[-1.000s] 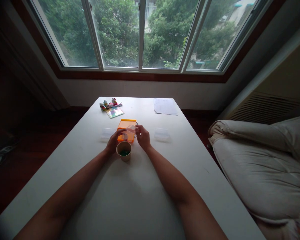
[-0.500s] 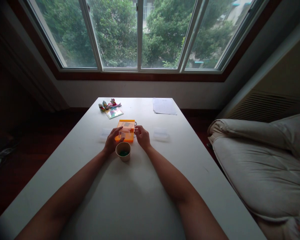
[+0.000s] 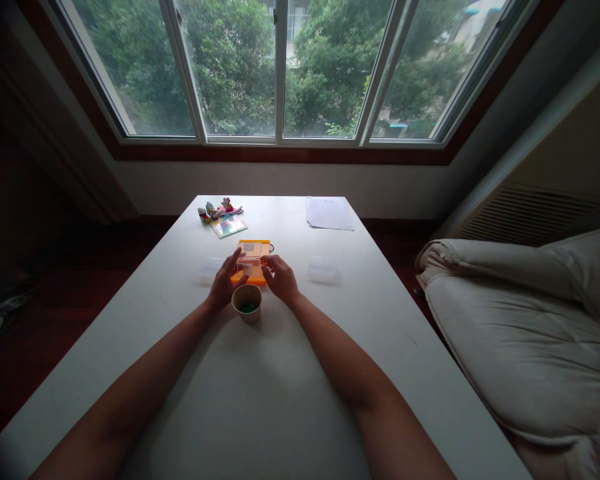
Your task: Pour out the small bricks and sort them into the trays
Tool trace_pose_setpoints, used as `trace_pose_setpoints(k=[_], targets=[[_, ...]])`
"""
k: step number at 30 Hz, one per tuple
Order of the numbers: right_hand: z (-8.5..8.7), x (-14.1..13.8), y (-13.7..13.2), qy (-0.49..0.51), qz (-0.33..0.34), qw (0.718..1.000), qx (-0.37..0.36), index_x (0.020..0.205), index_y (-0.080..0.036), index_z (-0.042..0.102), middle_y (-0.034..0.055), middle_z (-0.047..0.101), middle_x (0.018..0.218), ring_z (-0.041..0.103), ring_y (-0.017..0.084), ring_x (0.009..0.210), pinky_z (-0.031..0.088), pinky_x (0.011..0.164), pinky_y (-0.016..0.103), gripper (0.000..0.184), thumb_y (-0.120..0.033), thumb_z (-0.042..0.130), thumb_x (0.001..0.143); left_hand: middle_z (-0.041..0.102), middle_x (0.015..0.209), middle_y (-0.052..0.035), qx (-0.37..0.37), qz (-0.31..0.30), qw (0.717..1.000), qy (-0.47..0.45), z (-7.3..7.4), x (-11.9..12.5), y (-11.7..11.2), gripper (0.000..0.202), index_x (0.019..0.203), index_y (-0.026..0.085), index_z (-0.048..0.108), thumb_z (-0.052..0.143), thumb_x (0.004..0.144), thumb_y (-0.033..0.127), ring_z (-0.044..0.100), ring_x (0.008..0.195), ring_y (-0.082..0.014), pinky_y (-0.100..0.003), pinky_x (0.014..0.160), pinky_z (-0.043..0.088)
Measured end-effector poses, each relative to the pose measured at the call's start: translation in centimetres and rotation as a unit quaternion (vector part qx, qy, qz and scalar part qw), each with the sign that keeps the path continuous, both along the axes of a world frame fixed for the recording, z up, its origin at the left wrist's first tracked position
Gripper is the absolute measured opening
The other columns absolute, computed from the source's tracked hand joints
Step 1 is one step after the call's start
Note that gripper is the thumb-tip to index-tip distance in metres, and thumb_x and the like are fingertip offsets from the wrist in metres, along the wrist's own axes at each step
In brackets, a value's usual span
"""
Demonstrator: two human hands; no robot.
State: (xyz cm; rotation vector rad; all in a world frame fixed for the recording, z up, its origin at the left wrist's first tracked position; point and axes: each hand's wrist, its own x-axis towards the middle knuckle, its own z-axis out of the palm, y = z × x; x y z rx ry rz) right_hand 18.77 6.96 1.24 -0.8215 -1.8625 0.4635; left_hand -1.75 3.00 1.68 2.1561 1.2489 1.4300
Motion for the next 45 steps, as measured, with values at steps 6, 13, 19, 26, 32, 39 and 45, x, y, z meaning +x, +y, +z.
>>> trace_pose_setpoints(k=[6,13,19,26,32,39,45], targets=[[-0.1,0.0,0.0,-0.002,0.011,1.0,0.004,0.119,-0.027,0.06,0.007,0.065,0.111,0.064,0.02,0.09,0.059,0.075,0.035,0.026,-0.034,0.051,0.097,0.061,0.123,-0.0095,-0.005,0.002,1.0,0.003,-0.4,-0.2,0.1,0.088,0.159,0.03,0.016,0.065,0.087,0.018,0.064,0.097,-0.0176,-0.041,0.092,0.057],[-0.3,0.0,0.1,-0.005,0.008,1.0,0.006,0.125,-0.027,0.058,0.0078,0.066,0.111,0.065,0.02,0.088,0.059,0.075,0.036,0.03,-0.036,0.051,0.097,0.063,0.126,-0.0108,0.006,0.018,1.0,0.025,-0.3,-0.2,0.0,0.089,0.159,0.029,0.013,0.067,0.088,0.028,0.068,0.098,-0.0196,-0.04,0.091,0.057],[-0.5,0.0,0.1,-0.006,0.007,1.0,0.004,0.128,-0.027,0.056,0.0082,0.067,0.111,0.066,0.02,0.089,0.059,0.074,0.036,0.033,-0.038,0.051,0.097,0.069,0.112,-0.0079,-0.005,0.06,0.996,0.063,-0.1,-0.4,-0.2,0.093,0.159,0.028,0.012,0.07,0.087,0.035,0.069,0.102,-0.0234,-0.042,0.089,0.056],[-0.2,-0.3,-0.4,0.03,0.008,0.999,-0.036,0.124,-0.027,0.055,0.0069,0.069,0.109,0.068,0.019,0.085,0.059,0.071,0.034,0.032,-0.043,0.052,0.096,0.07,0.114,-0.0096,-0.002,0.077,0.992,0.098,-0.2,-0.6,-0.3,0.1,0.16,0.027,0.009,0.072,0.084,0.042,0.067,0.108,-0.0266,-0.043,0.091,0.055],[0.4,-0.7,-0.7,0.095,0.032,0.987,-0.124,0.125,-0.026,0.052,0.0031,0.071,0.097,0.068,0.017,0.075,0.057,0.067,0.031,0.038,-0.048,0.055,0.094,0.066,0.124,-0.0149,0.014,0.066,0.99,0.122,-0.4,-0.4,-0.3,0.105,0.16,0.024,0.006,0.073,0.083,0.047,0.066,0.109,-0.0298,-0.044,0.089,0.056],[0.3,-1.3,-0.6,0.162,0.087,0.961,-0.207,0.108,-0.023,0.06,0.0009,0.068,0.083,0.064,0.016,0.068,0.054,0.061,0.028,0.037,-0.056,0.055,0.092,0.061,0.133,-0.0164,0.033,0.022,0.99,0.133,0.1,-0.3,-0.4,0.098,0.16,0.026,0.005,0.069,0.088,0.038,0.062,0.118,-0.0309,-0.047,0.094,0.054],[1.1,0.7,1.6,0.186,0.017,0.966,-0.181,0.086,-0.022,0.059,-0.0012,0.061,0.071,0.057,0.015,0.063,0.048,0.059,0.027,0.034,-0.055,0.054,0.092,0.056,0.139,-0.0154,0.045,0.005,0.993,0.106,0.4,-0.4,-0.2,0.097,0.16,0.026,0.002,0.067,0.089,0.041,0.053,0.129,-0.0296,-0.051,0.105,0.047]])
